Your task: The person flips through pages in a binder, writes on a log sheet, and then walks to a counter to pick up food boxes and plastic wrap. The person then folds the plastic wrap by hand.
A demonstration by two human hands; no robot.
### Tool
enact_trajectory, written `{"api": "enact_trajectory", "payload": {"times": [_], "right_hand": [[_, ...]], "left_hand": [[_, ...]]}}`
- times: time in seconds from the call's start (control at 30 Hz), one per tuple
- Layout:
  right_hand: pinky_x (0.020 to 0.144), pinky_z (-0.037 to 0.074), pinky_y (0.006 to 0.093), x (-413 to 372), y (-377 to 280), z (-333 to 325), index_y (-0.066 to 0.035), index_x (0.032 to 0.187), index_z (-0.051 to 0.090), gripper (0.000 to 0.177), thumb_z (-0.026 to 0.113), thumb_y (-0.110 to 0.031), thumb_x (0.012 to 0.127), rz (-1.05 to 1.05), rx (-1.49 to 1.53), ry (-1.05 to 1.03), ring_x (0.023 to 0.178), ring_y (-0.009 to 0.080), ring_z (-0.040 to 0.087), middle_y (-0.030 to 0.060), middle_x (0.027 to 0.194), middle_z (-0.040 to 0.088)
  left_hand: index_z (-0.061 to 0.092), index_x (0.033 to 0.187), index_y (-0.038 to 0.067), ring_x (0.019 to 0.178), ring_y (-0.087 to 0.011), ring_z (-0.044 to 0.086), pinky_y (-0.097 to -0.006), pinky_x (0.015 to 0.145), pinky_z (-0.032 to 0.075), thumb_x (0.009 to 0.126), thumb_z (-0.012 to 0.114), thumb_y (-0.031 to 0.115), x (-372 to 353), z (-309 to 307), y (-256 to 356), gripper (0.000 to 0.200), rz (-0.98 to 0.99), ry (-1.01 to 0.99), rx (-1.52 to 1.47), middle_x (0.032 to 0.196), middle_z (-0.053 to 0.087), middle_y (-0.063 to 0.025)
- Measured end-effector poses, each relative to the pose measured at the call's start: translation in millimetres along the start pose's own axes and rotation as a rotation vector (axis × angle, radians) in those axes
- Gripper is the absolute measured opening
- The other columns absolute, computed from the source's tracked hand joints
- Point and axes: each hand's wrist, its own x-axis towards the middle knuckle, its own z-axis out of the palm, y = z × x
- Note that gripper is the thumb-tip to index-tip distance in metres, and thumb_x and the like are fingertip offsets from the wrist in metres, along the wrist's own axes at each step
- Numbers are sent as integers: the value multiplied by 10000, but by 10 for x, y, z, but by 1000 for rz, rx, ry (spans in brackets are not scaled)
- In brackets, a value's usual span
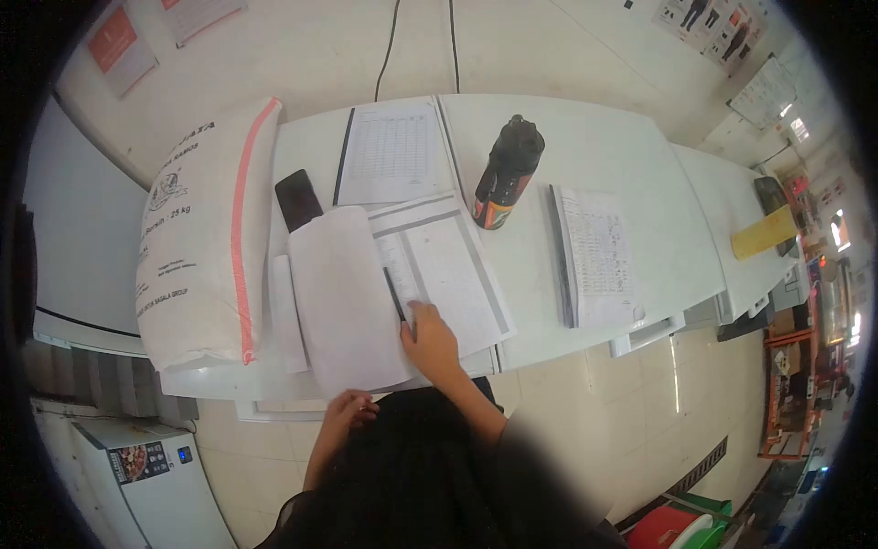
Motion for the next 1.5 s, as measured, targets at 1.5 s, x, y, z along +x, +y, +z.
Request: {"api": "enact_trajectory", "payload": {"times": [1.5], "right_hand": [[862, 445, 438, -168, 1324, -1983, -31, 1279, 387, 519, 478, 0, 769, 461, -253, -16, 1001, 426, 529, 281, 1197, 477]], "left_hand": [[509, 1221, 106, 1283, -336, 314, -536, 1005, 265, 763, 630, 231, 486, 884, 365, 489, 886, 252, 1090, 1391, 336, -142]]}}
